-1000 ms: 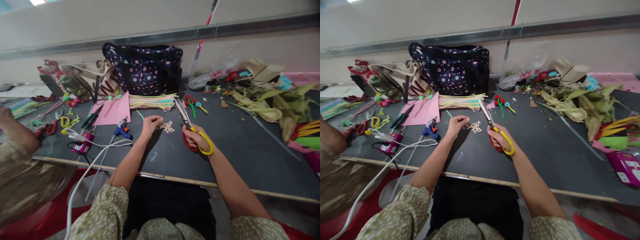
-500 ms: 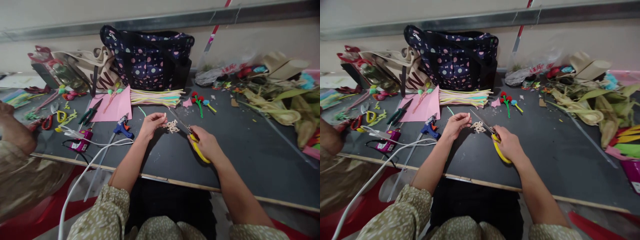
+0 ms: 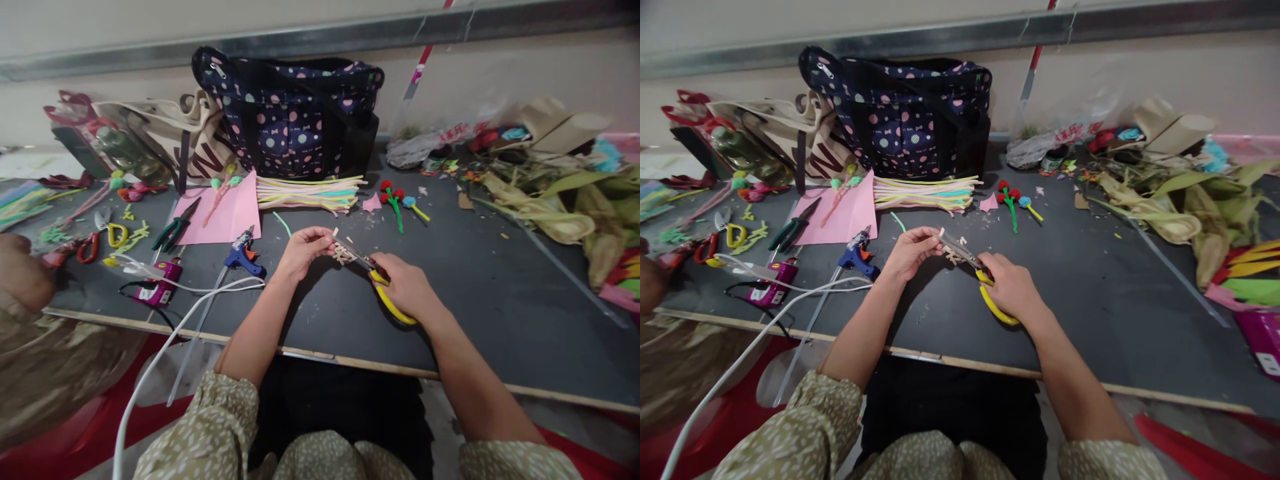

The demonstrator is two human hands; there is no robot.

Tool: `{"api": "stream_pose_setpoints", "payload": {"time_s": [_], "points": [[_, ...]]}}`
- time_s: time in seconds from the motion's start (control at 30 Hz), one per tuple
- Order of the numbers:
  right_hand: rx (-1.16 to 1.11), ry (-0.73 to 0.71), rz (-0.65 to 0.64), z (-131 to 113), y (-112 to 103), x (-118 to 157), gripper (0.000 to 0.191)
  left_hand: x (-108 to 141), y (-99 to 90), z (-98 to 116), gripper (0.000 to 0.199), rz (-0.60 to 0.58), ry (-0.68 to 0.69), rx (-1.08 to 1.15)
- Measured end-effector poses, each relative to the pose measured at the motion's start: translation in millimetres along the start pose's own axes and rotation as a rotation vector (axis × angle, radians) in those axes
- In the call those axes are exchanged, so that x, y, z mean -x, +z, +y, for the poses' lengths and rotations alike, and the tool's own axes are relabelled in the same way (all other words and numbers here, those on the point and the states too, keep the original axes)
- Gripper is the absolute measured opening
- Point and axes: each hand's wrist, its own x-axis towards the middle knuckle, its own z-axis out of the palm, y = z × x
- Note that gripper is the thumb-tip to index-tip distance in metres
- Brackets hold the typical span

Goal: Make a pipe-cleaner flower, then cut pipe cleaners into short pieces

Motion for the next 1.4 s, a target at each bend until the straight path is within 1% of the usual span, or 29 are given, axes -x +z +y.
{"api": "stream_pose_setpoints", "payload": {"time_s": [0.27,0.47,0.73,0.97,1.4], "points": [[-0.021,-0.018,-0.014,-0.8,0.2,-0.3,0.022,1.5,2.0,0.0,0.030,-0.044,-0.024,-0.062],[-0.025,-0.009,-0.030,-2.2,-1.5,-0.6,0.027,3.2,4.3,-0.2,0.029,-0.040,-0.038,-0.115],[-0.035,-0.008,-0.019,-2.6,-1.9,-0.3,0.028,5.2,6.6,0.9,0.022,-0.022,-0.028,-0.183],[-0.039,-0.009,-0.028,-2.1,-0.1,-1.0,0.028,5.7,8.5,2.4,0.019,-0.021,-0.021,-0.197],[-0.079,0.013,-0.062,-7.7,-0.4,-2.5,0.019,2.2,2.7,-3.0,0.017,-0.037,-0.037,-0.212]]}}
